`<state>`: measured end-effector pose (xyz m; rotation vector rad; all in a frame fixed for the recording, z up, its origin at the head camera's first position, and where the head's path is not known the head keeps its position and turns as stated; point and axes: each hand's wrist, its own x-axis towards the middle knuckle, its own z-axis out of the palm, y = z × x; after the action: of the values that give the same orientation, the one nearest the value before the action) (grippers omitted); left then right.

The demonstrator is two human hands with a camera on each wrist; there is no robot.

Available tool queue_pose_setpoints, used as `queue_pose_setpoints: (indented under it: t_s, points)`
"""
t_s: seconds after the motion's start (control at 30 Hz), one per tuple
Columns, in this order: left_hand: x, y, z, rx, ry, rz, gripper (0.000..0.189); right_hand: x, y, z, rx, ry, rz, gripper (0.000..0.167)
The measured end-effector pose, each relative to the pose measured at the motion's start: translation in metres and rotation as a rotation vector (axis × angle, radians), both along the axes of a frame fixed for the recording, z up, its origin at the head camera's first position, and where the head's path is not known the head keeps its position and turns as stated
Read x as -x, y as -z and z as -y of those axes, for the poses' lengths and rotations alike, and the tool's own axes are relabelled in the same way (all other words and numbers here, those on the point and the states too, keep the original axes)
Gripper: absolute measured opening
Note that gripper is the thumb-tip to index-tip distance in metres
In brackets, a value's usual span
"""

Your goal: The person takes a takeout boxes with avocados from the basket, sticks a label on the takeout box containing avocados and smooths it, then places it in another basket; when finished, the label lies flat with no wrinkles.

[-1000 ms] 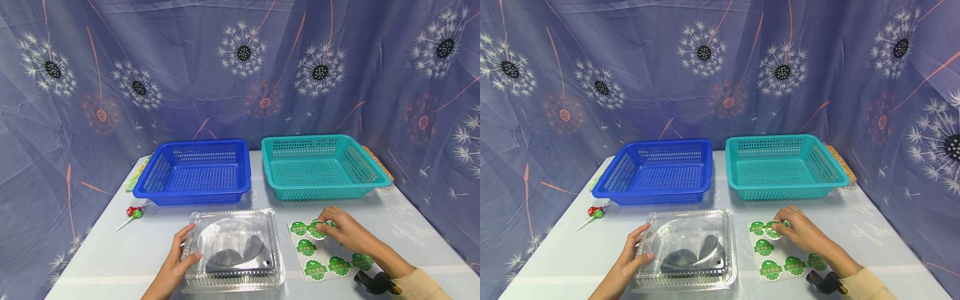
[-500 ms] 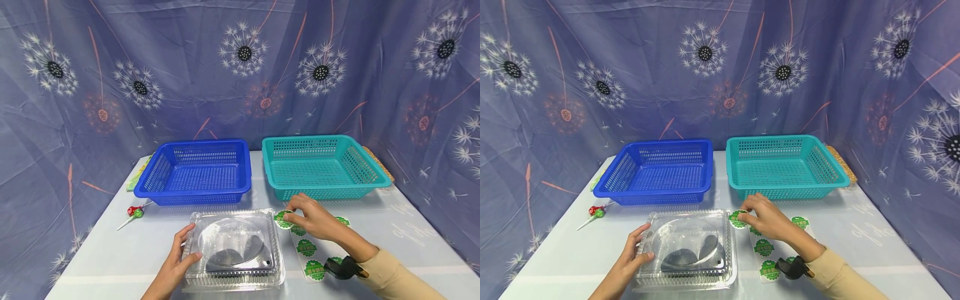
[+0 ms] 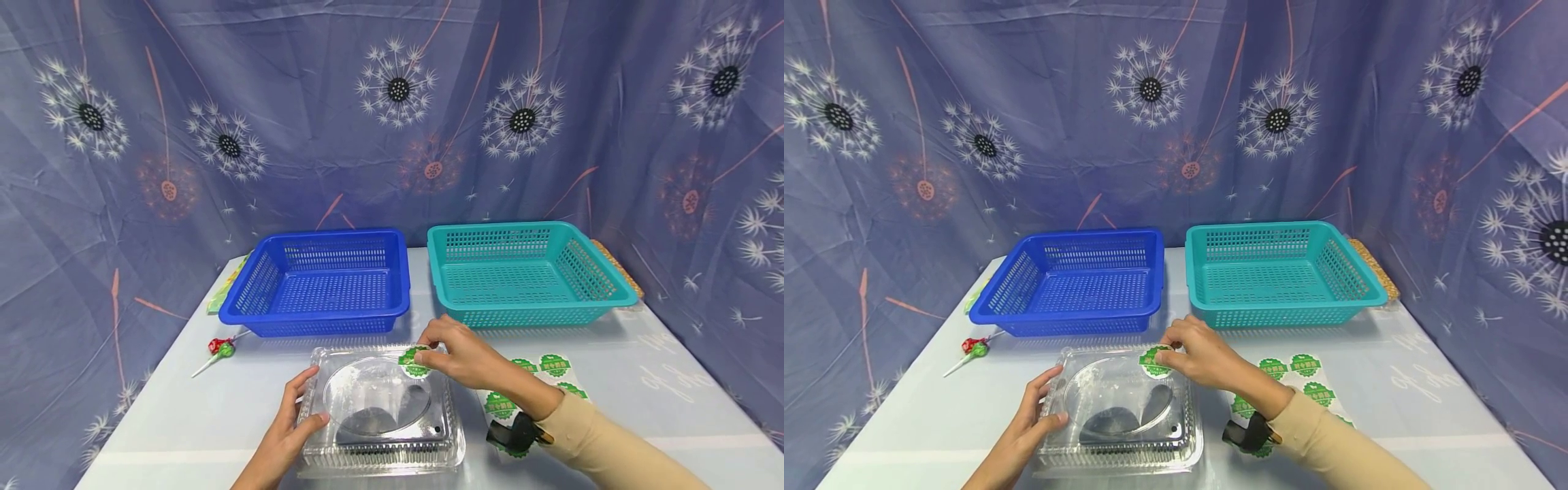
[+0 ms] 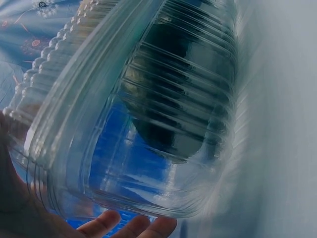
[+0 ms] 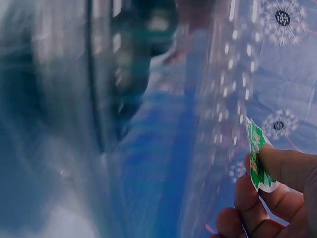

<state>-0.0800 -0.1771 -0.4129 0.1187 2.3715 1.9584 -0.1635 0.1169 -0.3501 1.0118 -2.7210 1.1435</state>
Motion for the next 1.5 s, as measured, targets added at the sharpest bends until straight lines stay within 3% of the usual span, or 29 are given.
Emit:
queue_pose_setpoints:
  t_s: [0.43,1.0,1.33,1.5]
  points:
    - [0.000,0.001,0.000,-0.010,-0.002,0.016,0.068,-0.004,-0.001,0.038,-0.017,-0.025,0.059,0.006]
    - [0.000,0.000,0.000,-0.006,0.009,-0.007,0.068,-0.004,0.004,0.051,-0.108,-0.096,0.070,0.009]
    - [-0.001,0.001,0.000,-0.007,0.010,-0.014,0.068,-0.009,0.012,0.057,-0.226,-0.078,-0.054,0.014]
    - [0.000,0.001,-0.001,-0.006,0.006,-0.007,0.068,-0.010,0.015,0.058,-0.266,-0.055,-0.125,0.029]
